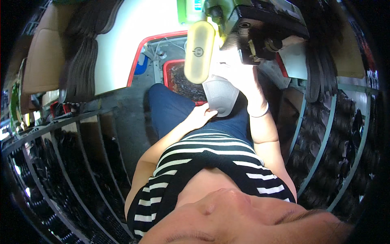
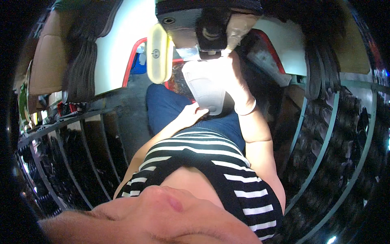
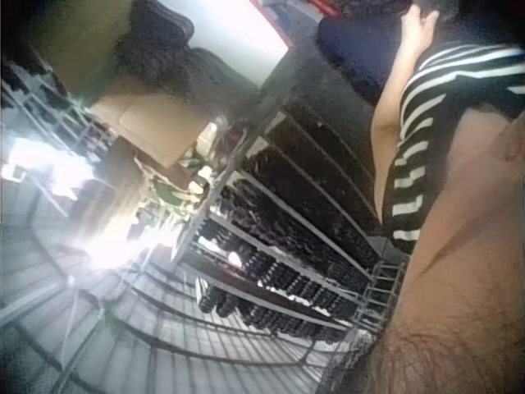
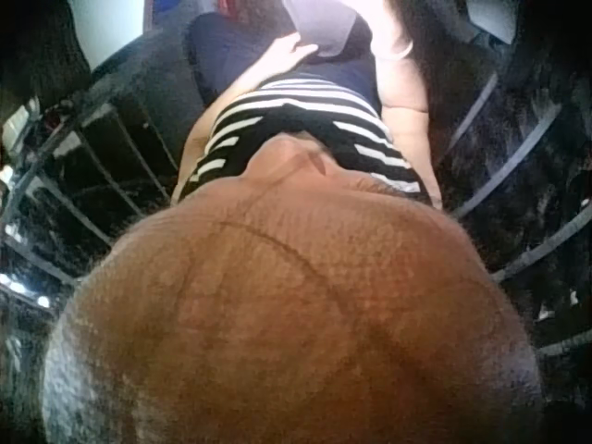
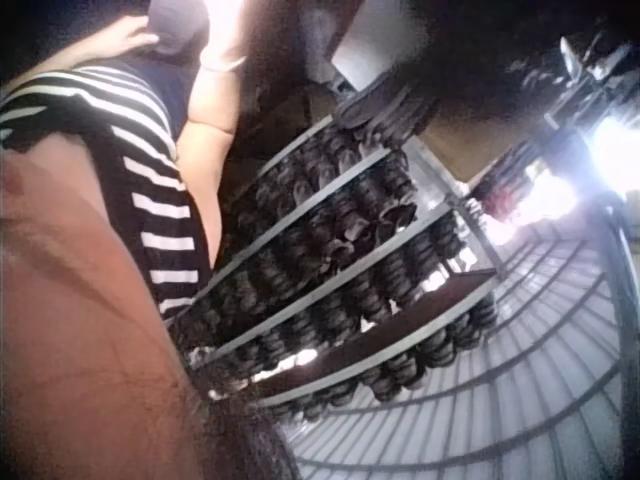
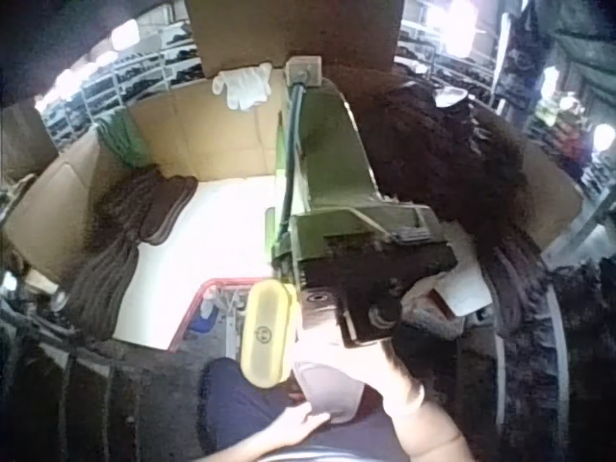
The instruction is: Processing shoe soles using a buffing or grinding machine in a factory setting.
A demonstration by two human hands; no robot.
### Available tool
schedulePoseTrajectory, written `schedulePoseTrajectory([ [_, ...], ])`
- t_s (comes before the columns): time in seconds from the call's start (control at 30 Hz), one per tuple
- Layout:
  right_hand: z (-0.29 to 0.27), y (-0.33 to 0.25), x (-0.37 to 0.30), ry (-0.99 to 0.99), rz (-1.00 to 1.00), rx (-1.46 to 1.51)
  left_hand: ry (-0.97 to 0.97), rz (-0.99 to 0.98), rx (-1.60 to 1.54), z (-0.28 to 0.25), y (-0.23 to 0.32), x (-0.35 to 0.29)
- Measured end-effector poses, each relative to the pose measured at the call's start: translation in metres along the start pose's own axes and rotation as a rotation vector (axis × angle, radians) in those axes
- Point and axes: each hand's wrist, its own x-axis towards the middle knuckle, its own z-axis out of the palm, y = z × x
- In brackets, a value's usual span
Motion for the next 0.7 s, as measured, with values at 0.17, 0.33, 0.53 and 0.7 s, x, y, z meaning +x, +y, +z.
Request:
schedulePoseTrajectory([
  [0.17,-0.001,-0.008,-0.007,0.173,0.416,0.085,0.346,-0.023,0.017,-0.048,-0.041,0.007],
  [0.33,-0.014,0.05,-0.055,0.256,0.631,0.082,0.867,0.151,-0.027,-0.202,0.027,-0.018],
  [0.53,0.003,0.054,-0.096,0.148,0.63,0.228,1.171,0.12,-0.044,-0.388,0.07,0.028],
  [0.7,0.0,0.061,-0.126,0.155,0.671,0.217,1.13,0.04,-0.161,-0.418,0.054,0.049],
])
